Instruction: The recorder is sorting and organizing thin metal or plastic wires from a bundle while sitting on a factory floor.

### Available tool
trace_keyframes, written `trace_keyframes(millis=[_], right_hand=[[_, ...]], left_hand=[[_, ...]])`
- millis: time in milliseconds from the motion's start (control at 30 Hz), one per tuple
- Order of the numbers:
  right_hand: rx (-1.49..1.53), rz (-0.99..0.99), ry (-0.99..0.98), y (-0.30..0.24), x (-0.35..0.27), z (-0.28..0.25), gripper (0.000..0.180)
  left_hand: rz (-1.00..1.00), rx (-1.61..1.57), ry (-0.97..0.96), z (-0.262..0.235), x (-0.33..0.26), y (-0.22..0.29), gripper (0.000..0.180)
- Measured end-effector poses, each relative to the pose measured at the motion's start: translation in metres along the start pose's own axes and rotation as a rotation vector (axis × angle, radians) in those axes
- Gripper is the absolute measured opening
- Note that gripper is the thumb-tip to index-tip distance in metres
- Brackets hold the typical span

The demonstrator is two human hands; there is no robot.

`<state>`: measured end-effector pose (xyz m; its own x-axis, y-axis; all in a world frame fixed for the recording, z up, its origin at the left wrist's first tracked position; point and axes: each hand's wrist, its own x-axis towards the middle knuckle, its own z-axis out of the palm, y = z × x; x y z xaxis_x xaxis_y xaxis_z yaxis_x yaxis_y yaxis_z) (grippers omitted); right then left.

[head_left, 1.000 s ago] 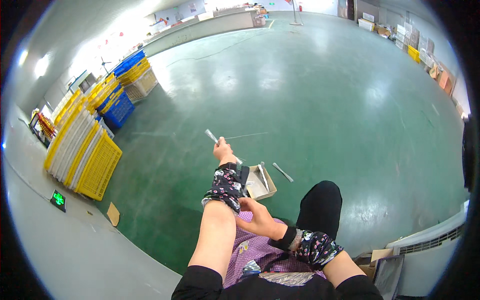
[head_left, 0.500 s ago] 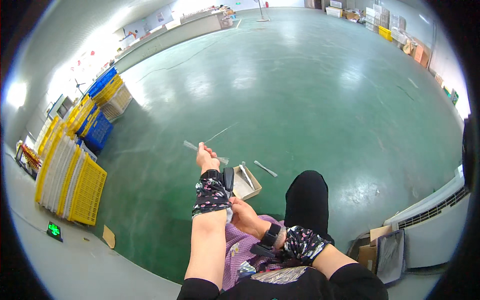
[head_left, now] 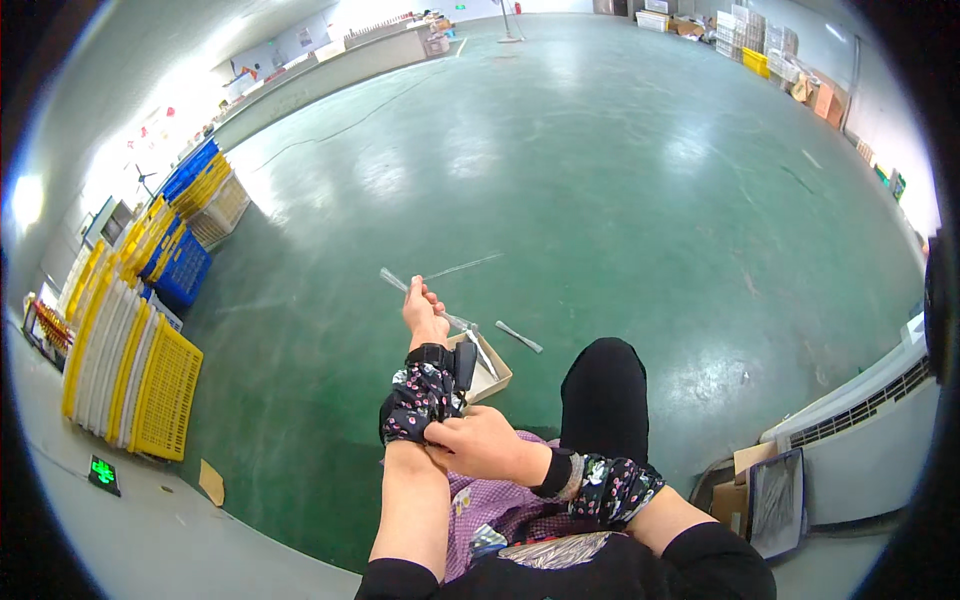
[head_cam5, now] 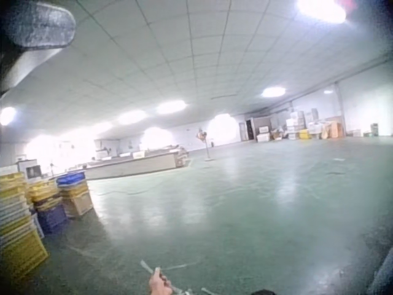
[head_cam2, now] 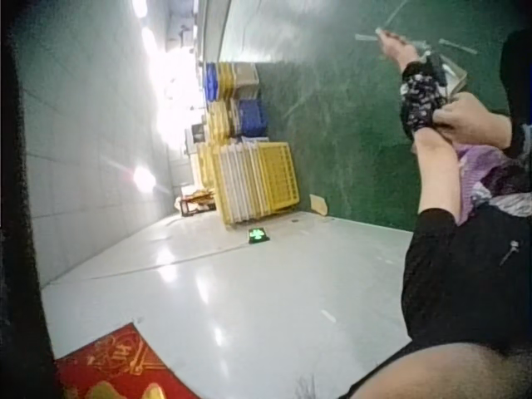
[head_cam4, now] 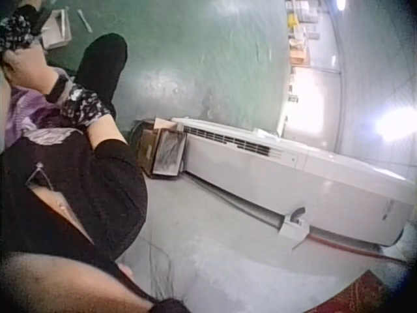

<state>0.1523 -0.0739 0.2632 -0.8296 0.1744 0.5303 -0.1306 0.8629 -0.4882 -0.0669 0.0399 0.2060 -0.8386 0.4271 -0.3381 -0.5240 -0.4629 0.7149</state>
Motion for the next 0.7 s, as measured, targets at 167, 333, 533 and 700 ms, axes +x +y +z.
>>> trace_keyframes(millis=[167, 333, 533, 700], right_hand=[[-0.081, -0.048, 0.132, -0.001, 0.005, -0.004, 0.023], [0.285, 0.036, 0.023, 0.003, 0.002, 0.007, 0.029], [0.828, 0.192, -0.222, 0.017, -0.001, 0.007, 0.023], [0.904, 0.332, 0.144, 0.068, 0.001, -0.029, 0.012]], left_hand=[[0.099, 0.126, -0.001, -0.016, -0.005, 0.000, 0.012], [0.081, 0.221, -0.021, -0.019, -0.018, -0.016, 0.013], [0.222, 0.433, -0.288, -0.004, -0.041, -0.013, 0.022], [0.401, 0.432, -0.461, 0.000, -0.074, 0.009, 0.015]])
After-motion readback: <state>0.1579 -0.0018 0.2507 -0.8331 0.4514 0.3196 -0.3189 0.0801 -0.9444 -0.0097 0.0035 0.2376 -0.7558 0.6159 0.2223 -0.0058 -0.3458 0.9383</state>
